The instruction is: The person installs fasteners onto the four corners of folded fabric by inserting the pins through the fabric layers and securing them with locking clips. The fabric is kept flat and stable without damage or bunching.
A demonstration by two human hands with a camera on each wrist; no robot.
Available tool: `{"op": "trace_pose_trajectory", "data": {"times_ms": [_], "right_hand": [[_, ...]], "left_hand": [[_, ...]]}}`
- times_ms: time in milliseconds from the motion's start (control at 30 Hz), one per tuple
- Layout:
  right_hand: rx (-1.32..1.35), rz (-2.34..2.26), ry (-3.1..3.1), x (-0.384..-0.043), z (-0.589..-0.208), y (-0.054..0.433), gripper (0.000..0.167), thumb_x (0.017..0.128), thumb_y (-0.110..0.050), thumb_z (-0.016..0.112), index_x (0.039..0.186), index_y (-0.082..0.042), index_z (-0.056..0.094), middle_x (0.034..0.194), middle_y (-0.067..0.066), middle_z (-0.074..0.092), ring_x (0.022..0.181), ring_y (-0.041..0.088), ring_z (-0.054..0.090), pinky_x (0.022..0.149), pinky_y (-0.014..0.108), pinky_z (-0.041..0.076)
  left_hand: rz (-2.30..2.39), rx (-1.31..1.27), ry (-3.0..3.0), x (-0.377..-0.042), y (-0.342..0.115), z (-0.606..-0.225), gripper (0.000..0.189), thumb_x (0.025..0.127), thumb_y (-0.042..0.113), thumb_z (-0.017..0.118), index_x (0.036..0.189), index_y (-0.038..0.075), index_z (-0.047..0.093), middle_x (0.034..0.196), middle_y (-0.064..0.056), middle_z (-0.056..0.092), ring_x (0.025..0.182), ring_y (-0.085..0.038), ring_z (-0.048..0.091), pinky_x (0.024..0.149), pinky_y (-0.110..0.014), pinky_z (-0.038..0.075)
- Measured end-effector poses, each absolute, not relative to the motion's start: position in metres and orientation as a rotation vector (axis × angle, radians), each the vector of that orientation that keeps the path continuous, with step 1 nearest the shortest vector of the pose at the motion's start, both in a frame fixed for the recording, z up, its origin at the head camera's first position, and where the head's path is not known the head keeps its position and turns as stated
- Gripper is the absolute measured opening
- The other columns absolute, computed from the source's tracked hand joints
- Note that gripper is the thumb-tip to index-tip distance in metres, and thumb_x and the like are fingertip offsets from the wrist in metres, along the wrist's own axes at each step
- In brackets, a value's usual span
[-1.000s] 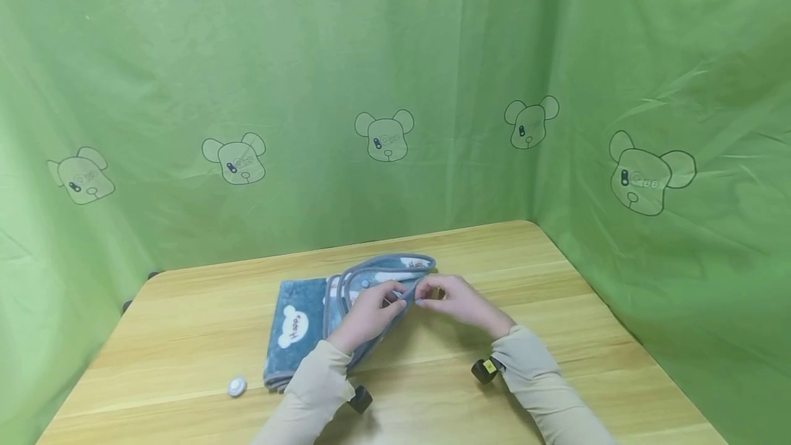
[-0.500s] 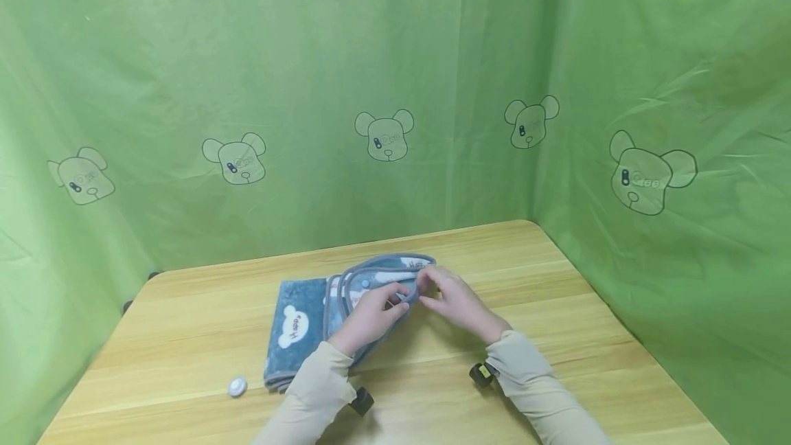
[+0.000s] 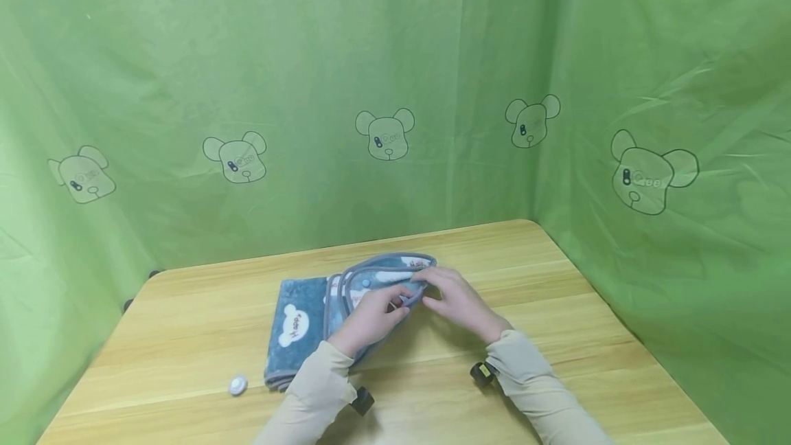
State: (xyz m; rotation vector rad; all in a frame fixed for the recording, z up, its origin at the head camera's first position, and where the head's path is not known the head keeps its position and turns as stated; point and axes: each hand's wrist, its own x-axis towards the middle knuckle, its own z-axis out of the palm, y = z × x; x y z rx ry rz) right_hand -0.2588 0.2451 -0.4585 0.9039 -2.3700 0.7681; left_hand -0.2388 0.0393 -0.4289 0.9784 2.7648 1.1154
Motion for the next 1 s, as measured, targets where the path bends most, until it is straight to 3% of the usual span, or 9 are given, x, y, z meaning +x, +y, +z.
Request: {"op": "trace_pose_trajectory", "data": {"times_ms": [267, 767, 1000], "right_hand": [[0.942, 0.779, -2.391, -0.258, -0.459, 0.246, 0.031, 0.074, 0.002, 0.076, 0.103, -0.008, 0.071, 0.102, 0.004, 0.074, 0.098, 0.024, 0.068, 0.089, 0.046, 0.053], [0.987, 0.755, -2.361, -0.260, -0.461, 0.246, 0.028, 0.074, 0.001, 0.077, 0.098, -0.014, 0.072, 0.099, -0.001, 0.074, 0.095, 0.021, 0.068, 0.087, 0.044, 0.053], [0.980, 0.780, -2.394, -0.258, -0.459, 0.246, 0.028, 0.076, 0.003, 0.074, 0.099, -0.011, 0.072, 0.099, 0.000, 0.073, 0.096, 0.021, 0.068, 0.088, 0.044, 0.053]], "left_hand": [[1.084, 1.008, 2.770, -0.238, 0.038, -0.429, 0.025, 0.092, 0.008, 0.062, 0.116, 0.011, 0.066, 0.095, -0.005, 0.072, 0.074, -0.002, 0.058, 0.062, -0.013, 0.046], [1.054, 0.959, 2.778, -0.238, 0.030, -0.421, 0.024, 0.093, 0.014, 0.062, 0.117, 0.015, 0.067, 0.094, -0.002, 0.072, 0.078, -0.006, 0.063, 0.070, -0.018, 0.050], [1.023, 0.953, 2.817, -0.235, 0.010, -0.416, 0.025, 0.095, 0.014, 0.061, 0.119, 0.011, 0.066, 0.096, -0.004, 0.072, 0.081, -0.012, 0.065, 0.071, -0.022, 0.051]]}}
